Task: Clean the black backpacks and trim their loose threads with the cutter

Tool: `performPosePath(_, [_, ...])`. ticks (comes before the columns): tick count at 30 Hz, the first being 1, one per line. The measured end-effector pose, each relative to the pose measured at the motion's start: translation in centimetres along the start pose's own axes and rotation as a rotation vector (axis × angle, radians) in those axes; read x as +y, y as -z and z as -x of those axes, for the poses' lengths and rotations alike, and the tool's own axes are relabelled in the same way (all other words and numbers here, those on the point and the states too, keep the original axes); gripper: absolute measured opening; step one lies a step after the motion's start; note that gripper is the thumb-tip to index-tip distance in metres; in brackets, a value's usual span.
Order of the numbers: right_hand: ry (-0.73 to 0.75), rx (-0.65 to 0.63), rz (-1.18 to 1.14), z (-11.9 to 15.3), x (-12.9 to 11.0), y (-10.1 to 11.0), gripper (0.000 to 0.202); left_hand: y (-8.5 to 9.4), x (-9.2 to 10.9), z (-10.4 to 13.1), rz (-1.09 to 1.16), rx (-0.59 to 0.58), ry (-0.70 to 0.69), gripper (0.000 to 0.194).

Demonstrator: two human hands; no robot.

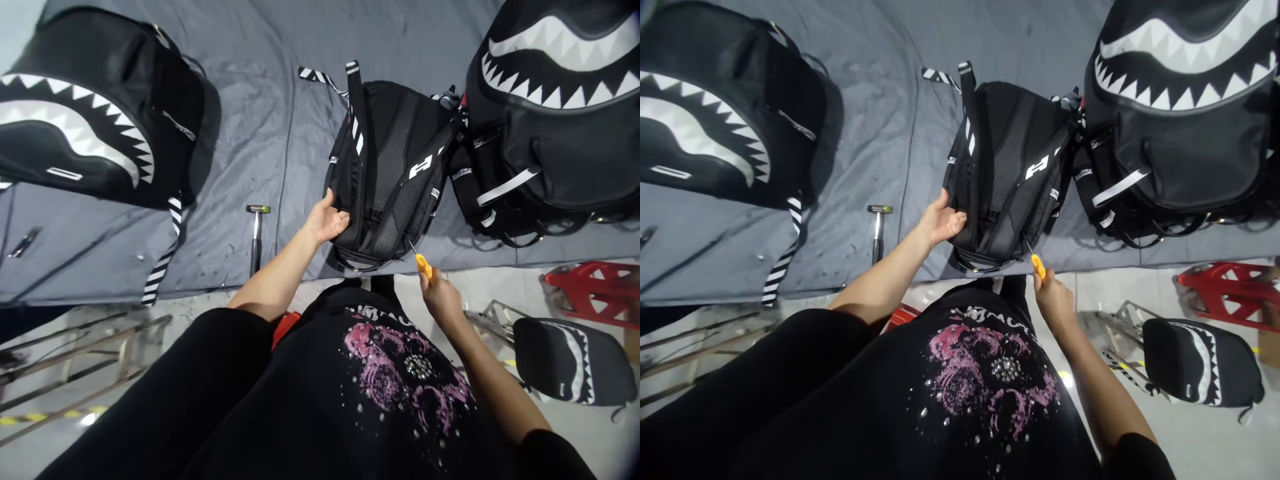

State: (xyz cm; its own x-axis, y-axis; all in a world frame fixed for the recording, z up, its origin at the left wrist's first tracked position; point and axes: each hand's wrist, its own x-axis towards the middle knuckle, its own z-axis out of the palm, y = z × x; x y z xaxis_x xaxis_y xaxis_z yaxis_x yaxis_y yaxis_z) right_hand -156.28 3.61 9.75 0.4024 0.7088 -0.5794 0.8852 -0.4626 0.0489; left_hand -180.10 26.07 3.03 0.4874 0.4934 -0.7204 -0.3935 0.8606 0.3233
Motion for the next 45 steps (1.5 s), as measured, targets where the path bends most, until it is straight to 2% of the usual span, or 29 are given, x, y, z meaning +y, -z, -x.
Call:
performPosePath(3, [-0.004, 0.069, -0.043, -1.3, -1.8, -1.4, 0.038, 0.6, -0.1, -0.4, 0.01, -0.046, 0.038, 0.073])
performPosePath(5, [-0.022, 0.12, -0.07, -2.2, -2.7, -2.2, 0.037, 0.9, -0.2, -0.9, 0.028, -0.044, 0.04, 0.071])
performPosePath(10, [-0.033, 0.195, -0.082, -2.1, -3.0, -3.5, 0.037, 1.0, -0.6, -1.4, -0.017, -0.02, 0.013, 0.069])
performPosePath(14, [0.012, 0.153, -0.099, -2.1, -2.7, -3.6, 0.034, 1.2, -0.8, -1.5, -0.056, -0.129, -0.03, 0.07])
performPosePath(19, [-0.158, 0.241, -0.172, -5.1, -2.6, -2.9, 0.042, 1.4, -0.9, -2.0, -0.113, -0.14, 0.058, 0.074])
performPosePath(22, [-0.153, 0.245, -0.152, -6.1, -2.6, -3.0, 0.042, 1.2, -1.0, -1.4, -0.083, -0.18, 0.041, 0.071])
performPosePath(26, [-0.162, 0.216, -0.119, -6.6, -2.4, -2.9, 0.041, 1.3, -1.5, 0.9, -0.026, -0.259, 0.023, 0.059])
performPosePath(29, [-0.163, 0.211, -0.122, -6.8, -2.2, -2.5, 0.041, 1.7, -2.0, 1.7, 0.029, -0.246, 0.004, 0.059])
performPosePath(32, [-0.13, 0.22, -0.153, -5.9, -1.6, -2.3, 0.042, 2.0, -2.5, 1.1, 0.047, -0.175, -0.018, 0.066])
performPosePath(35, [-0.108, 0.211, -0.184, -3.9, -0.7, -2.5, 0.04, 2.2, -2.5, 0.3, 0.061, -0.136, 0.008, 0.069])
performPosePath(41, [-0.169, 0.201, -0.241, -0.5, 0.2, -3.7, 0.038, 1.9, -2.8, 0.0, 0.161, -0.241, 0.091, 0.075])
performPosePath(45, [-0.196, 0.193, -0.315, 1.7, 0.7, -4.7, 0.037, 2.0, -2.7, 0.4, 0.184, -0.22, 0.08, 0.075])
